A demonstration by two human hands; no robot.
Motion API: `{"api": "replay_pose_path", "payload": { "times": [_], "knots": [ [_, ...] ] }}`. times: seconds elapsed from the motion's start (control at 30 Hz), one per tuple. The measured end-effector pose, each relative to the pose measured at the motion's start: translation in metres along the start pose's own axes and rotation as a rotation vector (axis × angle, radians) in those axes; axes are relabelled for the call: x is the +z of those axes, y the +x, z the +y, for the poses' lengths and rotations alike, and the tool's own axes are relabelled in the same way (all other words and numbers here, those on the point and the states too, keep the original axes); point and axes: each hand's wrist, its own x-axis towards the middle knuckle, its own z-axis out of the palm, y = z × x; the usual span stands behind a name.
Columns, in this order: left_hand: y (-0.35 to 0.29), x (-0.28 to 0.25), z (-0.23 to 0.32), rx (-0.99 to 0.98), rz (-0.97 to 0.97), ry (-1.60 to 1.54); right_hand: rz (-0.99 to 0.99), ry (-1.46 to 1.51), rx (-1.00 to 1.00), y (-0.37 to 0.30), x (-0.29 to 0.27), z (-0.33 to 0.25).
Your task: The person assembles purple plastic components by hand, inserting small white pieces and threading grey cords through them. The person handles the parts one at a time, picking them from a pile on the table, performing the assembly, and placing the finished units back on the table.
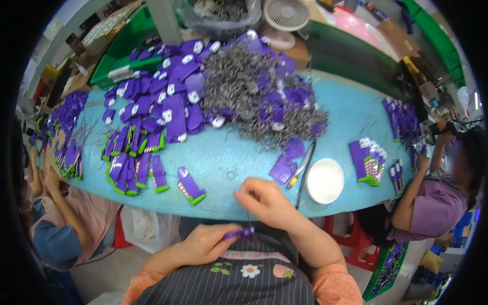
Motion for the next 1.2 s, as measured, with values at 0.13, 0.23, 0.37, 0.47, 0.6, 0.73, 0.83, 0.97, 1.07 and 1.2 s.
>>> {"api": "replay_pose_path", "payload": {
  "times": [0.13,0.23,0.37,0.47,0.6,0.73,0.83,0.97,1.07,1.2],
  "knots": [
    [-0.006,-0.002,0.011,-0.411,0.107,-0.967,0.428,0.311,0.031,0.016,0.005,0.007],
    [-0.002,0.006,0.003,-0.37,0.523,-0.596,0.153,0.13,-0.005,-0.008,0.026,-0.01],
    [0.008,0.003,0.001,-0.036,0.46,0.375,0.109,-0.051,-0.144,-0.018,0.037,-0.01],
    [0.007,0.003,0.005,-0.027,0.464,0.319,0.132,-0.063,-0.139,-0.023,0.041,-0.012],
    [0.004,0.012,0.003,-0.117,0.595,0.055,0.153,-0.138,-0.158,-0.03,0.045,-0.011],
    [-0.006,0.02,-0.005,-0.22,0.558,-0.319,0.123,-0.18,-0.174,-0.033,0.047,-0.015],
    [-0.009,0.023,-0.005,-0.25,0.546,-0.545,0.11,-0.277,-0.234,-0.029,0.049,-0.015],
    [-0.014,0.02,-0.011,-0.295,0.424,-0.576,-0.041,-0.21,-0.052,-0.025,0.034,-0.018],
    [-0.016,0.008,-0.012,-0.371,0.271,-0.673,-0.232,-0.087,0.085,-0.016,0.017,-0.02],
    [-0.019,-0.001,-0.009,-0.46,0.257,-0.956,-0.11,-0.092,0.039,-0.002,0.014,-0.008]
  ]
}}
